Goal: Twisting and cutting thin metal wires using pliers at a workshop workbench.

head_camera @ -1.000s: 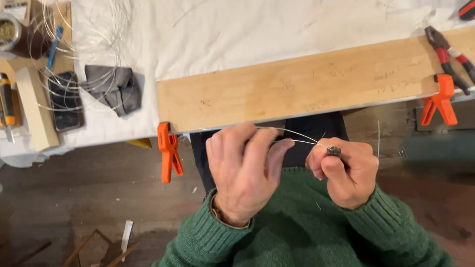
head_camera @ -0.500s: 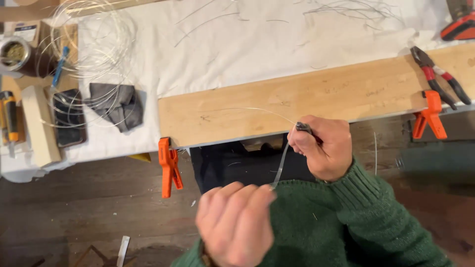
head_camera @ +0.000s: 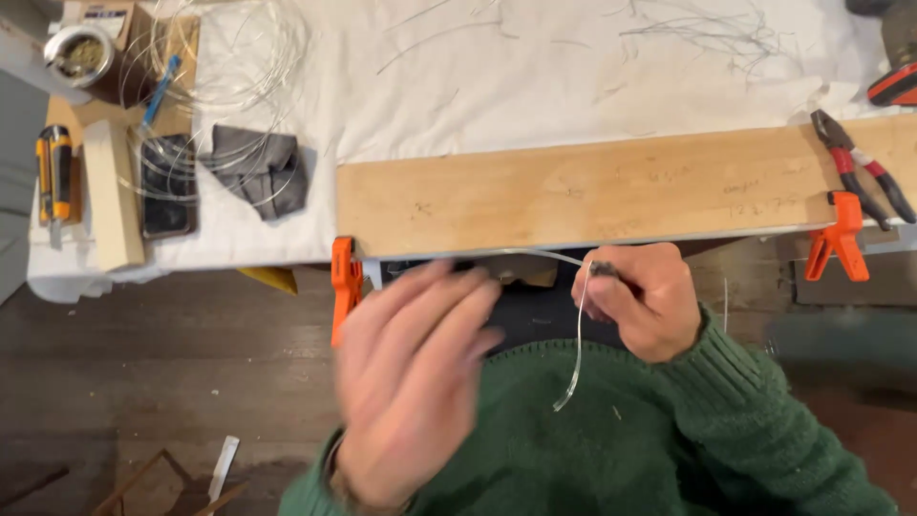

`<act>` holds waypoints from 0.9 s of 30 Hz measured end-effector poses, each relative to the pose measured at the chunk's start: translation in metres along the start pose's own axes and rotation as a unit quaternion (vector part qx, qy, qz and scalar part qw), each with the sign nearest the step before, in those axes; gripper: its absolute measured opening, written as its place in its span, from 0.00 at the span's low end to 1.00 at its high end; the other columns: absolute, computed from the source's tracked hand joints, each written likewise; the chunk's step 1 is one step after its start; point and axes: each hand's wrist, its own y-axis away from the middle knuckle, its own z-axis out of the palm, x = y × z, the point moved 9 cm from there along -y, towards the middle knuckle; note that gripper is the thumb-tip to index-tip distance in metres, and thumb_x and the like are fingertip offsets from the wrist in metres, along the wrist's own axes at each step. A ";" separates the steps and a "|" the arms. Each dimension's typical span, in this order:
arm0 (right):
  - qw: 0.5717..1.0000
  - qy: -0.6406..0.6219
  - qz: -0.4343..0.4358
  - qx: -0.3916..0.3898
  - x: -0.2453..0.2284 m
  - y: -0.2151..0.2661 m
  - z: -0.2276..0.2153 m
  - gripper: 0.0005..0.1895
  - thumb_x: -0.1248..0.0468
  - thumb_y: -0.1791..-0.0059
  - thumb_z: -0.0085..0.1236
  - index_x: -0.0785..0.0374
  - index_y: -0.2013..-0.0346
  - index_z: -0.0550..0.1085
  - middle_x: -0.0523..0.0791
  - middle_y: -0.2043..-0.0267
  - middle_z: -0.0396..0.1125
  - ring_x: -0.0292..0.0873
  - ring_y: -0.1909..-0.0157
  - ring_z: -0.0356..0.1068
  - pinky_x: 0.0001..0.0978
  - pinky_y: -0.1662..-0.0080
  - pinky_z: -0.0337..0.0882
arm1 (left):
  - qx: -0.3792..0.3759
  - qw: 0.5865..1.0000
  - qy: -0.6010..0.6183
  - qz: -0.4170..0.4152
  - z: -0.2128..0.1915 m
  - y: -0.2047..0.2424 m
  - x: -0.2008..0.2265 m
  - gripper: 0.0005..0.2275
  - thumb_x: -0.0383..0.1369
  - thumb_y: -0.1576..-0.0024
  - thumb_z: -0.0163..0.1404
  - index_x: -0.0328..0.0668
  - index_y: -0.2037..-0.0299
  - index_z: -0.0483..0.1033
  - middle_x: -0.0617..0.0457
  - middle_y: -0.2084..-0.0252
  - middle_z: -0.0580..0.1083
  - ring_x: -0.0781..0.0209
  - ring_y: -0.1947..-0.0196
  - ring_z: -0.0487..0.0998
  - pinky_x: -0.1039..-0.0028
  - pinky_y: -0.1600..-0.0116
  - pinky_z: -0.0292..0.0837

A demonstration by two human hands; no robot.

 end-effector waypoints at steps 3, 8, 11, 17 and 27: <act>0.999 0.015 -0.014 -0.025 -0.020 0.010 0.012 0.15 0.64 0.45 0.49 0.69 0.72 0.74 0.41 0.81 0.66 0.32 0.79 0.63 0.25 0.73 0.64 | -0.071 0.993 0.085 0.043 0.022 -0.030 0.014 0.15 0.24 0.48 0.61 0.38 0.51 0.78 0.51 0.52 0.77 0.50 0.49 0.78 0.63 0.39 0.67; 0.999 0.020 -0.045 -0.017 -0.031 0.020 0.002 0.14 0.60 0.45 0.50 0.69 0.64 0.76 0.42 0.77 0.71 0.33 0.78 0.68 0.24 0.72 0.69 | -0.147 0.968 0.179 0.098 0.042 -0.034 0.023 0.12 0.25 0.43 0.58 0.46 0.50 0.78 0.60 0.55 0.76 0.62 0.55 0.77 0.69 0.39 0.67; 0.998 0.012 -0.059 -0.028 -0.033 0.025 0.002 0.20 0.52 0.44 0.51 0.69 0.63 0.77 0.42 0.76 0.72 0.33 0.78 0.70 0.24 0.72 0.70 | -0.167 0.957 0.216 0.094 0.049 -0.031 0.024 0.11 0.26 0.43 0.57 0.46 0.51 0.77 0.61 0.55 0.76 0.63 0.55 0.78 0.71 0.42 0.67; 0.996 0.006 -0.053 -0.069 -0.037 0.022 0.012 0.26 0.45 0.45 0.50 0.67 0.64 0.77 0.41 0.76 0.72 0.34 0.77 0.72 0.24 0.72 0.70 | -0.196 0.946 0.253 0.052 0.056 -0.028 0.020 0.09 0.24 0.42 0.57 0.44 0.54 0.75 0.60 0.57 0.76 0.62 0.56 0.79 0.71 0.46 0.68; 0.981 0.128 -0.139 0.028 -0.044 0.024 0.010 0.18 0.53 0.43 0.51 0.67 0.65 0.74 0.46 0.70 0.71 0.41 0.71 0.73 0.29 0.66 0.70 | -0.189 0.952 0.242 0.005 0.062 -0.024 0.021 0.08 0.24 0.41 0.58 0.43 0.56 0.74 0.59 0.57 0.76 0.60 0.56 0.79 0.71 0.50 0.67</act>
